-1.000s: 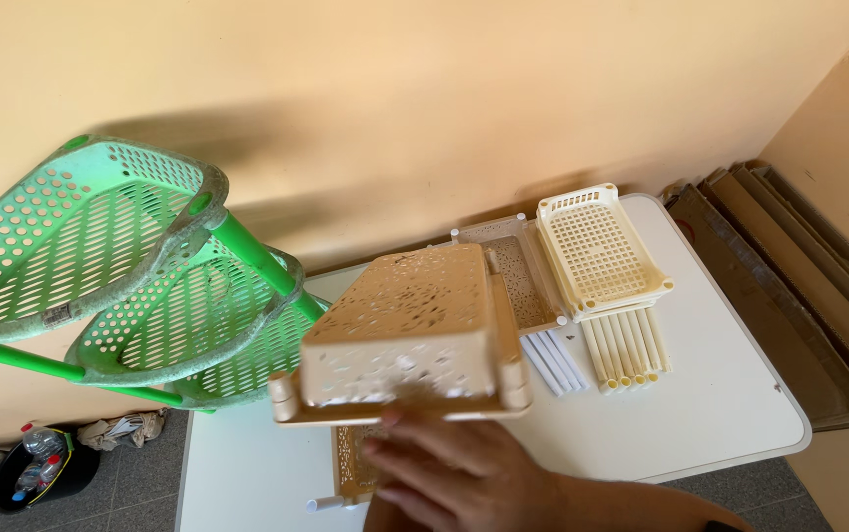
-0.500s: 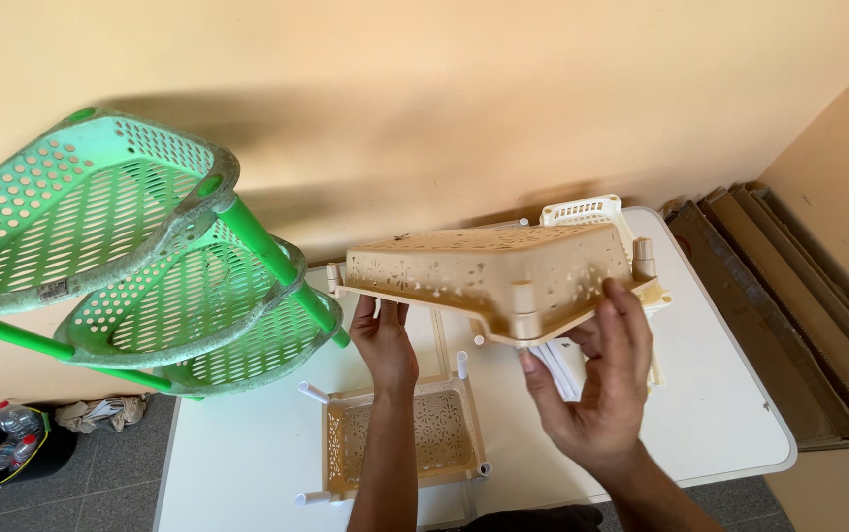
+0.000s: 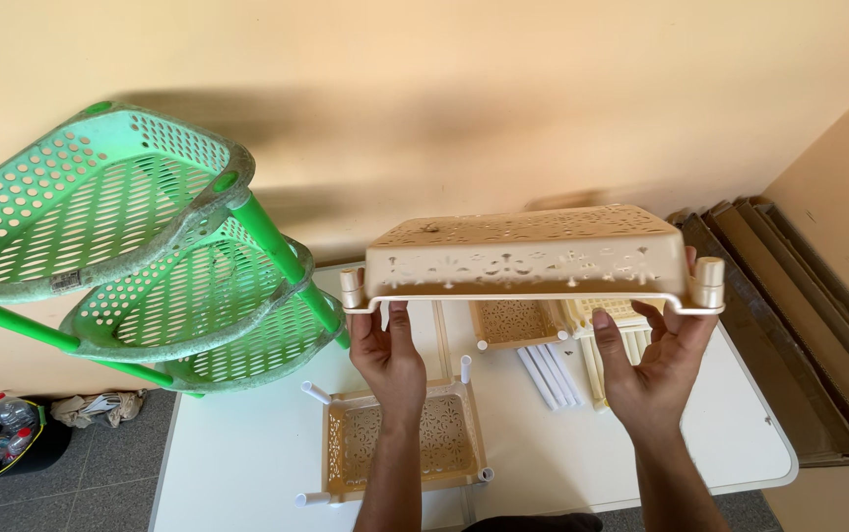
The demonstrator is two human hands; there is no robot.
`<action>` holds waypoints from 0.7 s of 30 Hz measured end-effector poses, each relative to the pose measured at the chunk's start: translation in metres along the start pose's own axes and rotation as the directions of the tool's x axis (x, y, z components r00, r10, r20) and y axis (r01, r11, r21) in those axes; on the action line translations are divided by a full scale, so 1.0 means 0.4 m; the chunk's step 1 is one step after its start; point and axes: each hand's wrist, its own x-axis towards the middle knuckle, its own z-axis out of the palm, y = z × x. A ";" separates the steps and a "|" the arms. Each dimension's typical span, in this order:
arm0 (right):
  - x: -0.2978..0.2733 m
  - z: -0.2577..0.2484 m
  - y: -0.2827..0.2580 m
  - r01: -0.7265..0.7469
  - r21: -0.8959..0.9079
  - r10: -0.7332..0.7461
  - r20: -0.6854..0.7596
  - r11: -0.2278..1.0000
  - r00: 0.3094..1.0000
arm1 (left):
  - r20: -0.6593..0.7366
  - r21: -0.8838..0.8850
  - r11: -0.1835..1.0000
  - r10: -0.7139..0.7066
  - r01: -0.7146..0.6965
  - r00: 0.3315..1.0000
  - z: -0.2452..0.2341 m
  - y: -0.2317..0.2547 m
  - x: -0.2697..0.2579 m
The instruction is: The person assembles a three-tier plastic storage rack by inserting white plastic poles into the corners of beige trays and stacking them vertically. They handle multiple trays and poles, aligning and securing each layer to form a stable structure.
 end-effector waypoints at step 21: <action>-0.057 -0.098 0.269 -0.239 0.344 0.294 -0.119 0.908 0.948 | 0.202 0.390 0.811 0.386 -0.435 0.900 -0.023 0.036 -0.076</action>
